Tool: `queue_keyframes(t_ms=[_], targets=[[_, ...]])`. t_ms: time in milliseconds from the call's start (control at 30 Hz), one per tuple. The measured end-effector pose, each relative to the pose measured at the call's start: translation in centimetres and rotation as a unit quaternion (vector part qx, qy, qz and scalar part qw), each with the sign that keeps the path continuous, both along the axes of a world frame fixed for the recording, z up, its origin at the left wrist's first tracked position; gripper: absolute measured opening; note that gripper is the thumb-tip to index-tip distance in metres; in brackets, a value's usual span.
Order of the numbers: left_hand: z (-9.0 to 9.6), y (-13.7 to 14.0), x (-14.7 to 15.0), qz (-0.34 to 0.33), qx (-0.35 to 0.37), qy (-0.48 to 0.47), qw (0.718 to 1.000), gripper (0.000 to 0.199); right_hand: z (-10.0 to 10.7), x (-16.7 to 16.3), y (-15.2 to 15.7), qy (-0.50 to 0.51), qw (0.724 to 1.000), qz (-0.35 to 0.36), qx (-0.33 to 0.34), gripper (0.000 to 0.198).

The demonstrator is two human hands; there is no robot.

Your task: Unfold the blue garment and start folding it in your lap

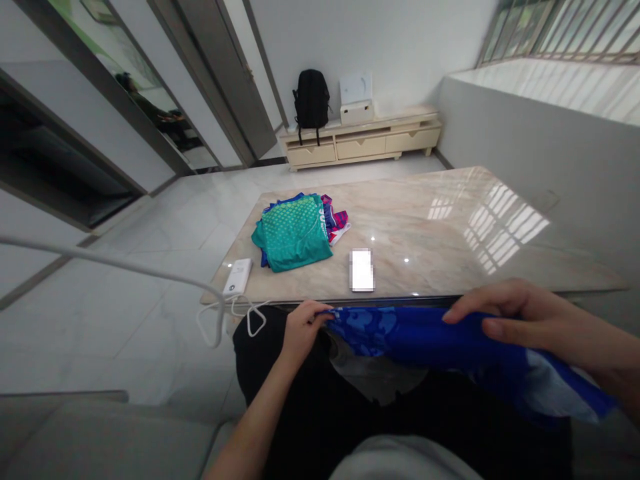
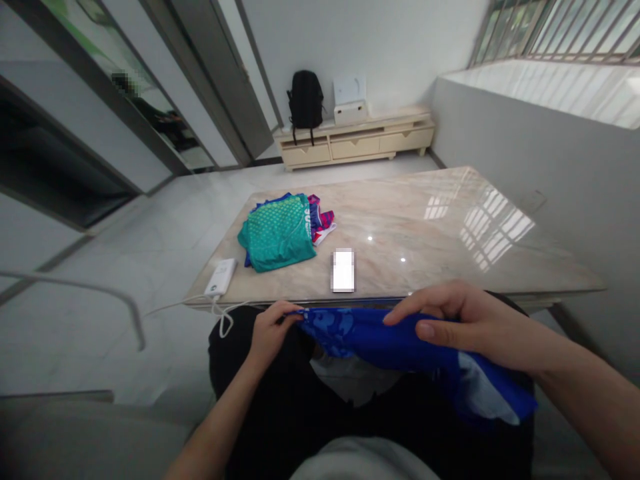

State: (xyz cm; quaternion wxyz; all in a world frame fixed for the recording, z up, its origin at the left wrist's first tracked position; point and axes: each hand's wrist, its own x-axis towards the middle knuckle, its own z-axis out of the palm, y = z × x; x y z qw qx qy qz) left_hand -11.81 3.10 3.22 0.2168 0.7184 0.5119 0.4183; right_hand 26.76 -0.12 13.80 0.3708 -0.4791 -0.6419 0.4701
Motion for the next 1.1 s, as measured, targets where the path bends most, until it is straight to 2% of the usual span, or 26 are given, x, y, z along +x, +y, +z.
queue_keyframes(t_ms=[100, 167, 233, 300, 367, 433, 533, 600, 667, 767, 900, 1000, 1033, 1100], targets=[[-1.8, 1.0, 2.1, 0.021, -0.017, 0.004, 1.0, 0.023, 0.7, -1.5, 0.3, 0.107, 0.99, 0.025, -0.091, 0.043], [-2.1, 1.1, 3.6, 0.032, -0.024, 0.004, 0.999, 0.025, 1.1, -2.6, 0.6, 0.181, 0.97, 0.045, -0.158, 0.04], [-1.4, 0.1, 5.3, 0.039, -0.006, -0.01, 0.999, 0.036, 1.4, -3.7, 0.9, 0.259, 0.938, 0.065, -0.221, 0.033], [0.1, -2.3, 6.9, 0.003, 0.019, -0.052, 0.998, 0.048, 1.3, -4.4, 0.7, 0.321, 0.911, 0.069, -0.25, 0.024], [1.9, -5.5, 8.3, -0.092, 0.013, -0.124, 0.988, 0.054, 1.0, -4.7, 0.3, 0.348, 0.904, 0.056, -0.243, 0.016], [3.2, -8.4, 9.5, -0.148, -0.013, -0.19, 0.97, 0.065, 0.5, -4.6, -0.4, 0.347, 0.91, 0.042, -0.223, 0.02], [3.8, -10.6, 11.0, -0.153, -0.036, -0.206, 0.966, 0.084, -0.1, -4.5, -1.2, 0.328, 0.921, 0.037, -0.206, 0.035], [3.7, -10.4, 11.7, -0.13, -0.051, -0.187, 0.972, 0.09, -0.2, -4.7, -1.7, 0.301, 0.931, 0.023, -0.204, 0.044], [3.9, -9.5, 12.1, -0.112, -0.049, -0.176, 0.977, 0.074, -0.2, -5.1, -2.1, 0.261, 0.944, -0.021, -0.202, 0.046], [4.7, -8.0, 12.1, -0.104, -0.011, -0.176, 0.979, 0.036, -0.5, -5.2, -2.2, 0.204, 0.958, -0.088, -0.182, 0.042], [5.5, -6.7, 11.2, -0.105, 0.009, -0.165, 0.981, 0.021, -1.3, -4.5, -1.9, 0.174, 0.967, -0.111, -0.15, 0.036], [5.0, -6.3, 10.9, -0.116, -0.036, -0.138, 0.983, 0.015, -1.3, -4.5, -1.8, 0.178, 0.963, -0.139, -0.149, 0.032], [4.6, -6.3, 11.0, -0.123, -0.054, -0.132, 0.982, 0.02, -1.1, -4.8, -1.8, 0.184, 0.959, -0.152, -0.153, 0.031], [3.6, -6.5, 11.3, -0.122, -0.068, -0.124, 0.982, 0.044, -0.7, -5.4, -2.0, 0.198, 0.95, -0.181, -0.158, 0.03]])
